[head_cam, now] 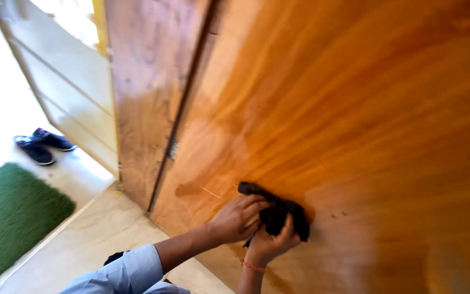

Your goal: Wiping a wooden door and its frame with a cloth.

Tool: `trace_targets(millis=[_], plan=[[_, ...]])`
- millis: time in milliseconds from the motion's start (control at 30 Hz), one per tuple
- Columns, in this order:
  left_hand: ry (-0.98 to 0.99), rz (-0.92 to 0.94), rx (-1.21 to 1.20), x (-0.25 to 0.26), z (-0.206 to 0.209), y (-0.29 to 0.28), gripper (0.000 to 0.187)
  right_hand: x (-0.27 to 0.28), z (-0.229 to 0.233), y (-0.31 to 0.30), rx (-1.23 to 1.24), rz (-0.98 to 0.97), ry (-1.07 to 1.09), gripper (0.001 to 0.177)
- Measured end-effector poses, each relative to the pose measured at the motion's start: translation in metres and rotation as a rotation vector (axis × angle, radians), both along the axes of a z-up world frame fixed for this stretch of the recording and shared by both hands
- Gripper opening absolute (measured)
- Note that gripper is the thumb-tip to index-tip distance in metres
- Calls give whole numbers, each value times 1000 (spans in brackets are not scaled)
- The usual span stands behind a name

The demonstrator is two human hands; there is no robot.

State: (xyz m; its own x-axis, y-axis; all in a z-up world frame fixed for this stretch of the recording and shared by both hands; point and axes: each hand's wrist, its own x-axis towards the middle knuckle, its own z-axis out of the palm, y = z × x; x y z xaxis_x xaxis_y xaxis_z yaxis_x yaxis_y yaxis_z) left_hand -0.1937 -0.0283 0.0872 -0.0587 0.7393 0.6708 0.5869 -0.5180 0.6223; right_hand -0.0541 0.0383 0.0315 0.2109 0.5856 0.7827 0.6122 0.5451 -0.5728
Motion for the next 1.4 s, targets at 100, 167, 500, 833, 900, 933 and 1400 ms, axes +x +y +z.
trace_targets(millis=[100, 167, 500, 833, 900, 933, 1400], plan=[[-49, 204, 44, -47, 4, -16, 51, -66, 26, -22, 6, 84, -167, 59], [-76, 314, 66, -69, 4, -19, 51, -96, 45, -34, 7, 113, -285, 57], [-100, 233, 115, -4, 1, 22, 36, -5, 8, 1, -55, 140, -123, 56], [32, 114, 252, 41, 7, 24, 30, 43, 14, -8, 112, -185, -231, 46], [29, 159, 271, 18, 6, 19, 31, 22, 2, -1, 62, -80, -197, 48], [27, 185, 283, 6, 5, 16, 32, 10, -5, 2, 3, 7, -165, 51], [-577, 365, 247, -170, 41, -37, 47, -212, 79, -10, 361, 207, -705, 84]])
